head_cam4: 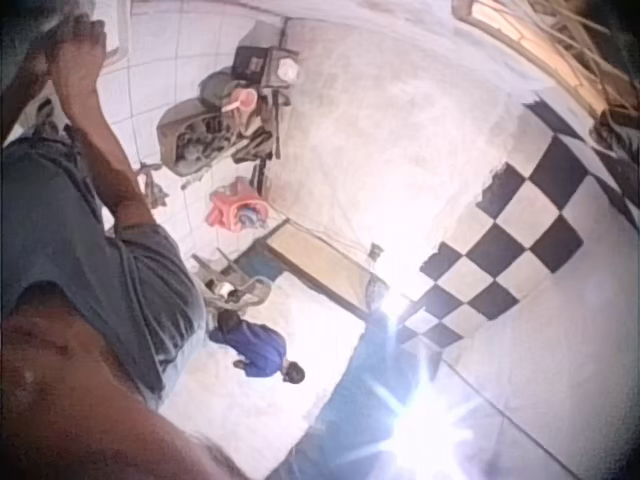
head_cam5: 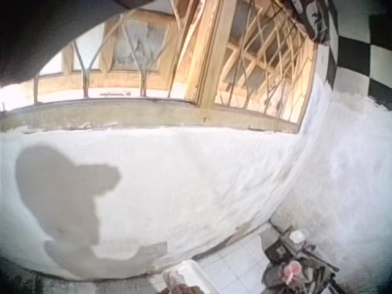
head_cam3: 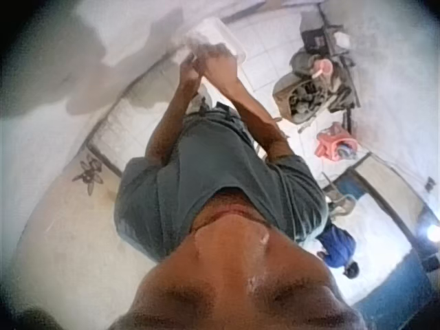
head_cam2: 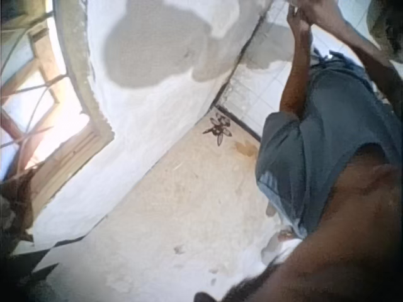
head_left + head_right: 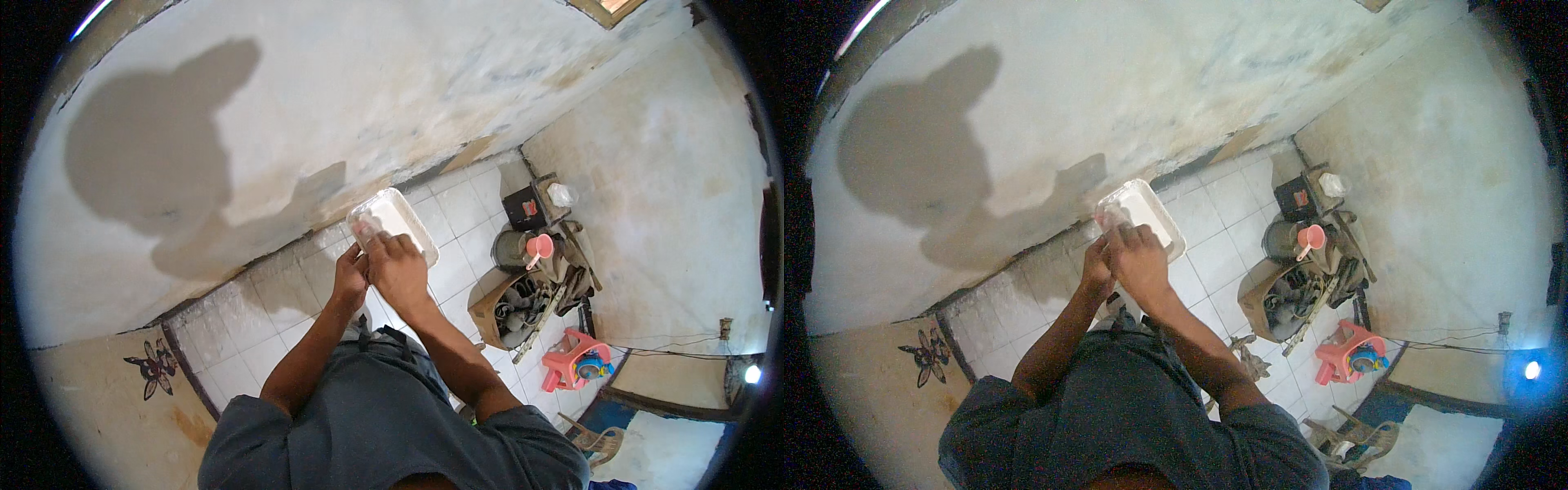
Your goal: The person applies a white substance to a wall using a red scraper tool, taking the substance from a white container.
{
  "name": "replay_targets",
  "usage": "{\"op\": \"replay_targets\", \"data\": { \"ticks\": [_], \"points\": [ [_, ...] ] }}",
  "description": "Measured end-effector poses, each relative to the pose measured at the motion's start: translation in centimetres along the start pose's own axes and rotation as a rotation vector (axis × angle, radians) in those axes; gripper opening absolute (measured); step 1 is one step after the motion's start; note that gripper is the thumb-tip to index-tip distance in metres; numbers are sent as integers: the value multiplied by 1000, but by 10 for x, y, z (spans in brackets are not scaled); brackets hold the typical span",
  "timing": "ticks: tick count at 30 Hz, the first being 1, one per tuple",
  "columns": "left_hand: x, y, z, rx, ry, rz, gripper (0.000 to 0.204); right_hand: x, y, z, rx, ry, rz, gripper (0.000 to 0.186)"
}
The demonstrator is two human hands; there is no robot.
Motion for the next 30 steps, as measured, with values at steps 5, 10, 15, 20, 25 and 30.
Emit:
{"op": "replay_targets", "data": {
  "ticks": [5,10,15,20,25,30],
  "points": [
    [-5,-3,-9,-218,13,267,33,-9,-10,18,84,-5,19,56],
    [16,6,-3,-75,6,9,28,8,-1,-2,-3,116,-52,25],
    [18,3,-2,-32,133,-23,35,16,7,-41,-121,66,-124,13],
    [4,-4,-6,-40,85,-3,38,15,10,-54,-152,17,-158,11],
    [21,1,3,-22,119,-40,35,2,4,-41,-117,2,-107,17],
    [14,-4,0,-33,45,-15,29,0,-8,-19,-73,-4,-83,20]
  ]
}}
Point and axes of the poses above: each hand's wrist, its own y-axis towards the middle knuckle, its own x-axis out of the back of the hand, z = x × y, the point moved 10 cm from there along y, towards the middle knuckle, and after that the axes turned 6 degrees about -y, right-handed, at the moved point
